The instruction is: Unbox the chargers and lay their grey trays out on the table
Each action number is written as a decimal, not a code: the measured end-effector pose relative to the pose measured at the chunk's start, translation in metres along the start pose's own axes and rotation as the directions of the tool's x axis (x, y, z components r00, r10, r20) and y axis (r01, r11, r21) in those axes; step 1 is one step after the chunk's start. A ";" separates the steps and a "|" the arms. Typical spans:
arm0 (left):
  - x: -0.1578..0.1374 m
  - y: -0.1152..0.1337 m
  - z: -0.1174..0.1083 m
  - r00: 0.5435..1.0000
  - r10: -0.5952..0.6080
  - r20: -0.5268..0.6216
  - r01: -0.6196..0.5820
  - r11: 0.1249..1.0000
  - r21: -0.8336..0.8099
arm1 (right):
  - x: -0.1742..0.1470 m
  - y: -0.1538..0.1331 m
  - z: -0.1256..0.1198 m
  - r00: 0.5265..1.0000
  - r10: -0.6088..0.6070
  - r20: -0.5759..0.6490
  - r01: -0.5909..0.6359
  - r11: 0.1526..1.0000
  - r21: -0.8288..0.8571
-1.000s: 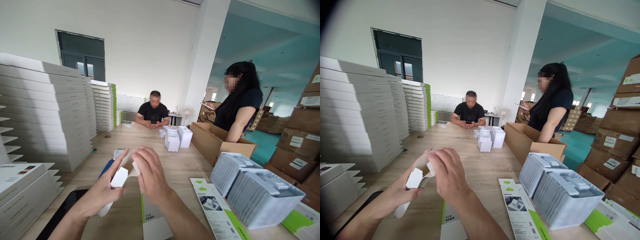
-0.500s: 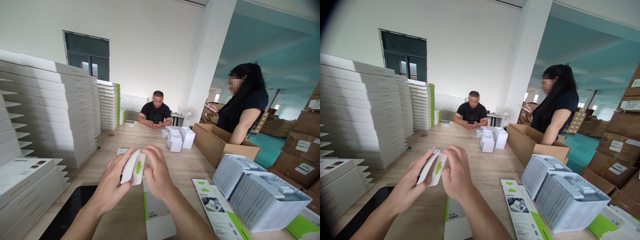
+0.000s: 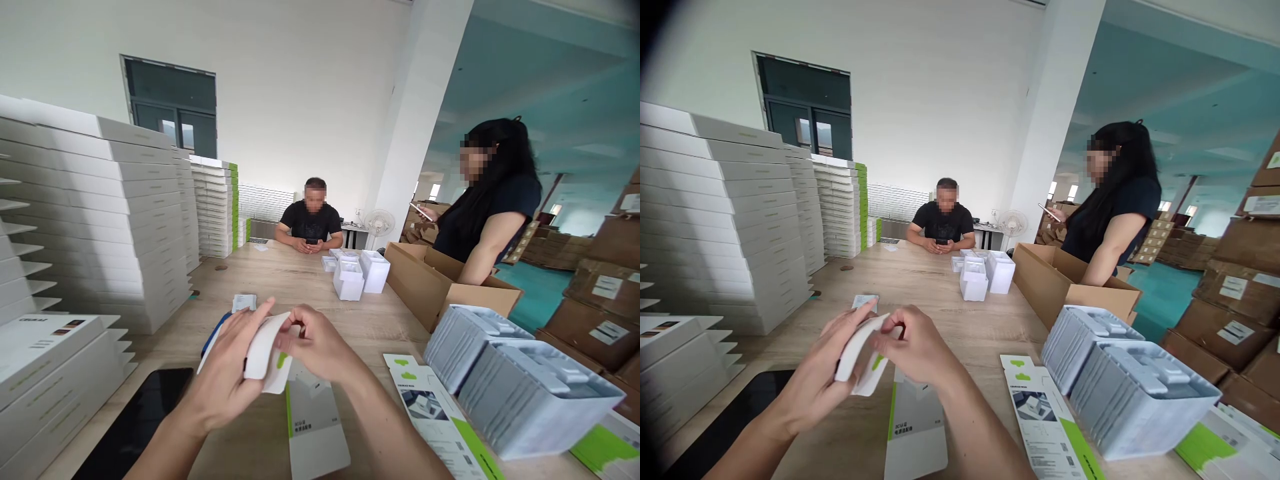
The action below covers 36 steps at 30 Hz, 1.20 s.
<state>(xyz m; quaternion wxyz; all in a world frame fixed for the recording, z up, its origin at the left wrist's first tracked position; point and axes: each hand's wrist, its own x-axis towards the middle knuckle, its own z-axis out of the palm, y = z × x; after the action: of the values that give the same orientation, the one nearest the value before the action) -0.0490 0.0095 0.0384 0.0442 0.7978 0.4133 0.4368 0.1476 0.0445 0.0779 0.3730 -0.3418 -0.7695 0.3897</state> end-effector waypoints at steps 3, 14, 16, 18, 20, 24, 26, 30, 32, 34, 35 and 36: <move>-0.001 -0.002 -0.012 0.969 -0.244 0.026 0.232 0.881 -0.412 | -0.004 -0.008 -0.007 0.978 -0.172 0.122 0.168 0.985 0.037; 0.012 0.017 0.013 0.901 -0.239 -0.362 0.321 0.928 0.188 | 0.008 0.000 0.029 0.870 -0.168 -0.463 0.208 0.977 0.037; 0.013 0.020 0.017 0.888 -0.255 -0.383 0.368 0.894 0.255 | 0.004 -0.002 0.032 0.878 -0.235 -0.418 0.236 0.970 -0.050; 0.014 0.019 0.019 0.878 -0.274 -0.392 0.376 0.902 0.213 | 0.000 -0.005 0.031 0.859 -0.303 -0.414 0.291 0.952 -0.093; 0.013 0.018 0.020 0.891 -0.231 -0.390 0.331 0.920 0.209 | -0.001 -0.007 0.027 0.823 -0.336 -0.458 0.322 0.940 -0.111; 0.009 0.017 0.024 0.942 -0.148 -0.301 0.227 0.943 0.245 | 0.003 -0.005 0.016 0.771 -0.392 -0.503 0.326 0.920 -0.218; 0.007 0.018 0.025 0.953 -0.162 -0.257 0.219 0.953 0.211 | 0.005 -0.003 0.012 0.748 -0.435 -0.501 0.353 0.900 -0.255; 0.007 0.023 0.019 0.940 -0.295 -0.174 0.303 0.953 0.017 | 0.007 0.001 0.007 0.742 -0.439 -0.506 0.370 0.898 -0.237; 0.007 0.023 0.011 0.927 -0.367 -0.079 0.352 0.923 -0.158 | 0.007 0.003 0.001 0.790 -0.399 -0.466 0.351 0.917 -0.190; 0.005 0.020 0.003 0.919 -0.391 0.046 0.381 0.855 -0.352 | 0.008 0.006 -0.010 0.874 -0.344 -0.342 0.340 0.938 -0.073; 0.004 0.017 0.000 0.919 -0.377 0.117 0.387 0.805 -0.450 | 0.008 0.007 -0.016 0.911 -0.321 -0.258 0.336 0.942 0.014; 0.002 0.014 -0.002 0.918 -0.349 0.190 0.395 0.741 -0.544 | 0.008 0.009 -0.021 0.936 -0.309 -0.171 0.329 0.938 0.106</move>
<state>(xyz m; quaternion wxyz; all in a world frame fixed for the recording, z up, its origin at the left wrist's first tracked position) -0.0411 0.0008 0.0474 0.3831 0.6643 0.4118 0.4922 0.1633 0.0618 0.0815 0.5107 -0.2153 -0.7566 0.3469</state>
